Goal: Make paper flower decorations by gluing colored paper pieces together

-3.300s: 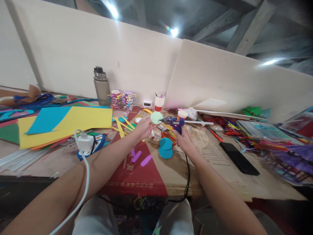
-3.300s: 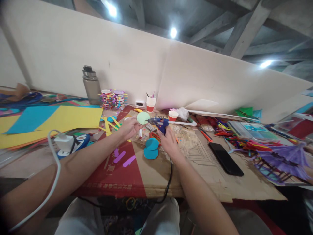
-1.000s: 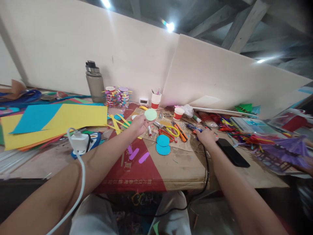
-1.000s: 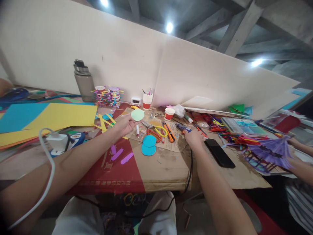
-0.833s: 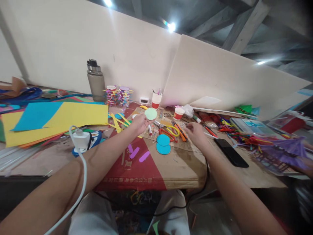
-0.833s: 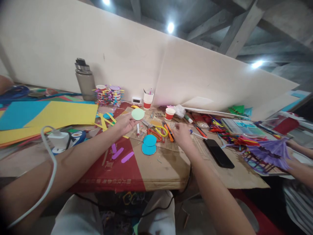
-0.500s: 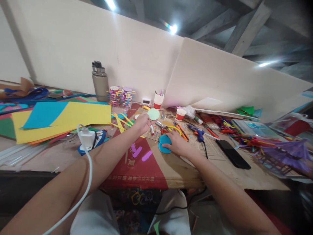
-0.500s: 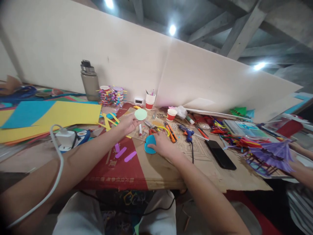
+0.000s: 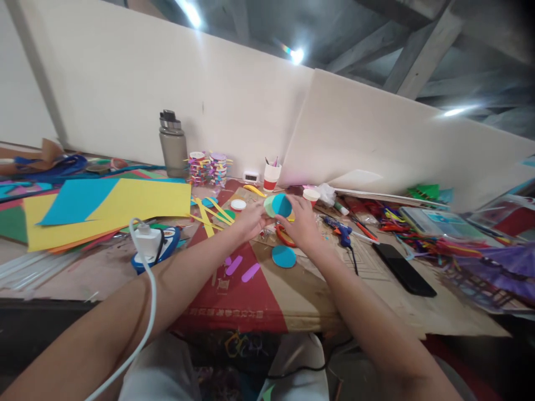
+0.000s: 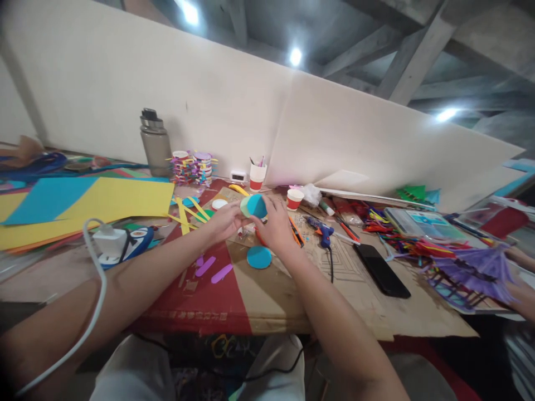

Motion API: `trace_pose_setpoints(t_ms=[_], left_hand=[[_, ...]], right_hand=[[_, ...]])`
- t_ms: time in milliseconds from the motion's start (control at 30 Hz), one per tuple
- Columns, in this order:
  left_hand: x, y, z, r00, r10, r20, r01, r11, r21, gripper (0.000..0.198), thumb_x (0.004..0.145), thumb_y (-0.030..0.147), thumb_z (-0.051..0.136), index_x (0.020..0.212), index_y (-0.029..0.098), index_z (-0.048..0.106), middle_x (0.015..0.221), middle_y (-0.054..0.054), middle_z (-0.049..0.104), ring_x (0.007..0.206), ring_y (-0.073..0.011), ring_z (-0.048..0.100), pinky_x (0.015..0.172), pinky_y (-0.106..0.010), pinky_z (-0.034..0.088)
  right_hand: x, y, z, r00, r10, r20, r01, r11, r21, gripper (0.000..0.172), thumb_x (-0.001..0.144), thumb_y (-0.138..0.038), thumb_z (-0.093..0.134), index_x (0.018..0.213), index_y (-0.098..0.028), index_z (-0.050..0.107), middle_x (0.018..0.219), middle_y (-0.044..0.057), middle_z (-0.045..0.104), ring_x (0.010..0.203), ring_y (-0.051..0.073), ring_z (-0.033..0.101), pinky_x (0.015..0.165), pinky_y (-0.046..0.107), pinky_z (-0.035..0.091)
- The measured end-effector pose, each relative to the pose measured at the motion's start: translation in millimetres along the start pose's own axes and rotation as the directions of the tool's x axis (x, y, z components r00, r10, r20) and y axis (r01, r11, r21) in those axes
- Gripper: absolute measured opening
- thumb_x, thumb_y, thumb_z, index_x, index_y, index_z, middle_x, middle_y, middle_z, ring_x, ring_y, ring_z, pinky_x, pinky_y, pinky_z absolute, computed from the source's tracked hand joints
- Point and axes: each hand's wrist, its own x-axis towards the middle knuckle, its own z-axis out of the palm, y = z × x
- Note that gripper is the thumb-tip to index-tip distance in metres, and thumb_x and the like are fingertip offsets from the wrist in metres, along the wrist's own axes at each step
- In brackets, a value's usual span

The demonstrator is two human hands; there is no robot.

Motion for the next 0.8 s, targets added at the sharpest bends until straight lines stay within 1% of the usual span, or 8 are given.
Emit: trace_pose_setpoints(t_ms=[100,200,367,467,567,700,800], left_hand=[[-0.7,-3.5,0.8,1.000,0.007,0.030,-0.006,1.000,-0.014,0.030,0.064,-0.001,0.057,0.091,0.012,0.065,0.088,-0.008,0.072,0.085,-0.0172,0.067,0.081,-0.031,0.054],[-1.4,-5.2,1.5,0.999,0.007,0.054,-0.006,0.999,-0.035,0.032,0.062,-0.002,0.054,0.088,0.012,0.064,0.087,-0.007,0.071,0.083,-0.0164,0.067,0.078,-0.029,0.054],[-3.2,-6.5,2.7,0.997,0.006,0.073,-0.003,0.999,-0.041,0.036,0.058,-0.003,0.049,0.088,0.011,0.062,0.085,-0.006,0.068,0.078,-0.0141,0.065,0.072,-0.027,0.054],[-3.2,-7.4,2.9,0.998,0.006,0.064,-0.003,0.999,-0.041,0.035,0.056,-0.003,0.048,0.087,0.011,0.060,0.084,-0.006,0.067,0.076,-0.0135,0.065,0.069,-0.025,0.053],[-3.0,-7.2,2.6,0.998,0.015,0.060,-0.013,0.999,-0.044,0.033,0.057,-0.002,0.048,0.085,0.011,0.060,0.082,-0.005,0.067,0.077,-0.0137,0.064,0.068,-0.024,0.053],[-3.8,-5.1,1.8,0.994,0.008,0.113,0.003,0.996,-0.092,0.030,0.057,-0.001,0.047,0.081,0.011,0.059,0.082,-0.006,0.067,0.078,-0.0143,0.064,0.067,-0.024,0.053],[-4.2,-5.3,1.4,0.990,0.003,0.141,0.012,0.995,-0.104,0.021,0.065,0.004,0.052,0.083,0.012,0.059,0.082,-0.006,0.067,0.075,-0.0145,0.064,0.064,-0.025,0.053]], right_hand=[[-2.7,3.2,7.0,0.999,-0.030,0.024,0.032,0.998,-0.045,0.059,0.081,-0.037,0.063,0.132,-0.011,0.049,0.128,0.019,0.054,0.121,0.031,0.044,0.104,0.050,0.036],[-4.3,5.9,8.0,0.998,-0.058,0.029,0.059,0.996,-0.071,0.059,0.082,-0.037,0.062,0.132,-0.011,0.049,0.128,0.018,0.055,0.119,0.032,0.045,0.103,0.049,0.036],[-3.7,8.0,9.4,0.997,-0.070,0.042,0.073,0.995,-0.073,0.058,0.082,-0.036,0.061,0.133,-0.012,0.049,0.128,0.018,0.055,0.120,0.032,0.045,0.102,0.050,0.036],[-3.8,8.4,11.0,0.997,-0.070,0.044,0.073,0.995,-0.072,0.058,0.082,-0.037,0.061,0.133,-0.012,0.049,0.128,0.018,0.055,0.120,0.032,0.045,0.102,0.050,0.036],[-4.2,8.5,12.0,0.996,-0.071,0.047,0.075,0.995,-0.073,0.057,0.082,-0.037,0.060,0.134,-0.014,0.048,0.128,0.017,0.055,0.120,0.032,0.045,0.102,0.051,0.035],[-4.4,8.4,12.1,0.996,-0.070,0.047,0.074,0.994,-0.077,0.057,0.082,-0.037,0.062,0.133,-0.015,0.049,0.129,0.016,0.055,0.120,0.032,0.045,0.102,0.051,0.035],[-4.2,7.2,11.2,0.997,-0.060,0.048,0.064,0.995,-0.080,0.057,0.081,-0.036,0.063,0.132,-0.014,0.050,0.129,0.015,0.056,0.119,0.031,0.046,0.103,0.049,0.035]])
